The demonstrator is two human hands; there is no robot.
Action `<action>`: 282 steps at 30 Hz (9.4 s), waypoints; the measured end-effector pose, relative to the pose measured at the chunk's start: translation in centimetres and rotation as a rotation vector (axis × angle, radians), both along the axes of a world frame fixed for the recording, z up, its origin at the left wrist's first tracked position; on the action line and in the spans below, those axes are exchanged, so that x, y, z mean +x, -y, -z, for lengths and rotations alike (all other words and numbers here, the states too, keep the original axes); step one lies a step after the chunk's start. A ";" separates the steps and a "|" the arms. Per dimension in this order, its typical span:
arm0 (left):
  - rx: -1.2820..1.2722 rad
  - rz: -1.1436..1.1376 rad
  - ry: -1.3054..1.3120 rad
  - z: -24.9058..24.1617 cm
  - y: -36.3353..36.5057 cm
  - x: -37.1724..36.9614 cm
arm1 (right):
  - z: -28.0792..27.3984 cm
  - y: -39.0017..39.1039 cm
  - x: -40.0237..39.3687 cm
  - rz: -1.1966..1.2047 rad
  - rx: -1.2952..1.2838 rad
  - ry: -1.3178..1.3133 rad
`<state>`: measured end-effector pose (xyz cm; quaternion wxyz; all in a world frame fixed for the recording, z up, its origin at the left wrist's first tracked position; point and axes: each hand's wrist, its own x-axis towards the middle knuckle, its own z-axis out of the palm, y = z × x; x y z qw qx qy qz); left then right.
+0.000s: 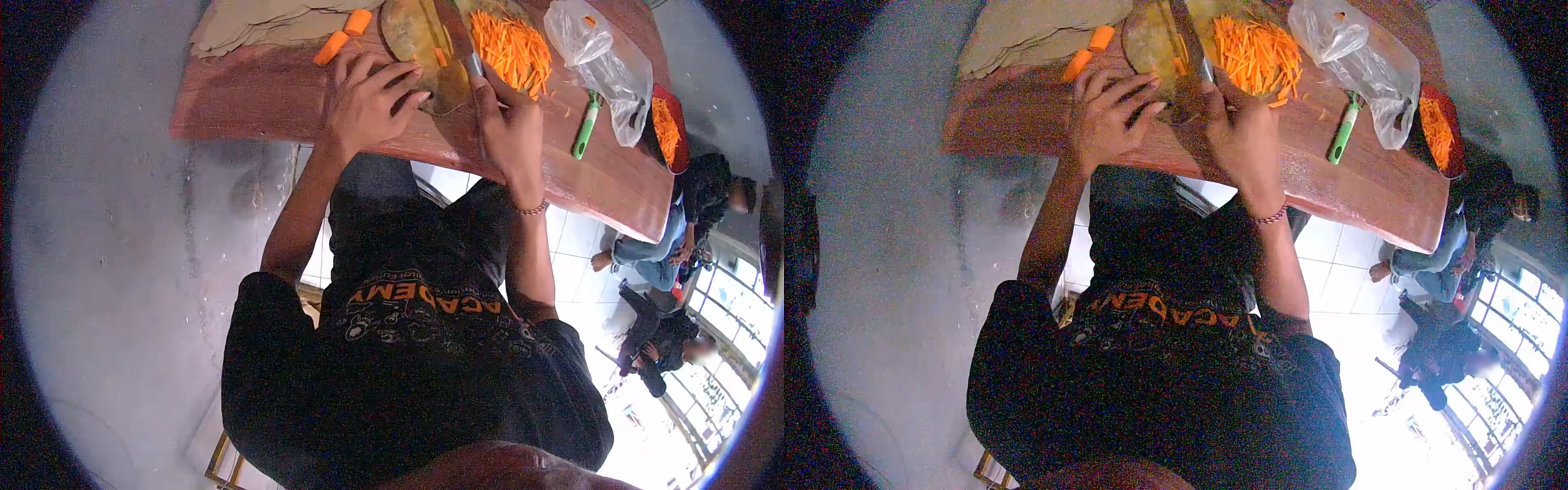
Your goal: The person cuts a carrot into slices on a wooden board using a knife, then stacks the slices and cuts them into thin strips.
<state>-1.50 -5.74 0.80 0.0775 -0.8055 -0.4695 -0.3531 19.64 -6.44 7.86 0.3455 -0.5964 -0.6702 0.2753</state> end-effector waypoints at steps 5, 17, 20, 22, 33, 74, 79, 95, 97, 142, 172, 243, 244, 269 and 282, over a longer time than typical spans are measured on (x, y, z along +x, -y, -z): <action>-0.012 0.009 -0.013 0.0 -0.7 1.0 | 0.4 0.8 1.0 0.029 -0.066 0.020; -0.076 -0.022 -0.068 0.0 -1.5 1.8 | 1.3 1.4 1.0 -0.025 0.008 0.048; -0.076 -0.008 -0.086 -0.1 -1.6 1.7 | 1.0 1.5 0.9 -0.034 0.019 0.079; -0.072 -0.005 -0.076 -0.1 -1.7 1.8 | 0.3 1.7 0.7 -0.019 -0.022 0.086; -0.034 -0.009 -0.064 0.1 -2.1 1.8 | 1.3 -1.1 -1.1 -0.045 0.139 0.159; -0.064 -0.005 -0.083 0.1 -1.8 1.7 | 0.9 -1.2 -2.3 0.011 0.105 0.222; -0.011 -0.028 -0.080 -0.3 -1.7 1.8 | 1.0 -1.9 -1.4 0.049 0.081 0.214; -0.015 -0.063 -0.045 -0.4 -1.4 2.4 | 0.8 2.2 -1.2 0.012 0.050 0.120; -0.007 -0.053 -0.044 -0.3 -1.5 2.2 | 0.9 2.2 -1.3 0.013 0.061 0.124; 0.007 -0.030 -0.027 -0.2 -1.6 2.1 | 0.8 1.8 -1.5 0.036 0.017 0.156; 0.063 0.000 0.475 0.5 -2.2 1.0 | -0.3 2.1 -1.0 0.039 -0.022 -0.061; 0.077 0.180 -0.271 -7.9 -4.9 4.7 | 0.7 4.0 2.8 0.024 0.299 0.173; 0.135 0.143 -0.210 -8.2 -5.2 4.4 | 0.7 3.8 3.0 0.055 0.260 0.161; -0.357 -0.233 -0.293 -6.3 -20.2 -4.6 | 0.6 2.4 4.0 0.119 -0.138 -0.151; -0.357 -0.012 0.224 -3.0 -5.9 3.2 | 1.0 2.2 5.0 0.136 -0.163 -0.277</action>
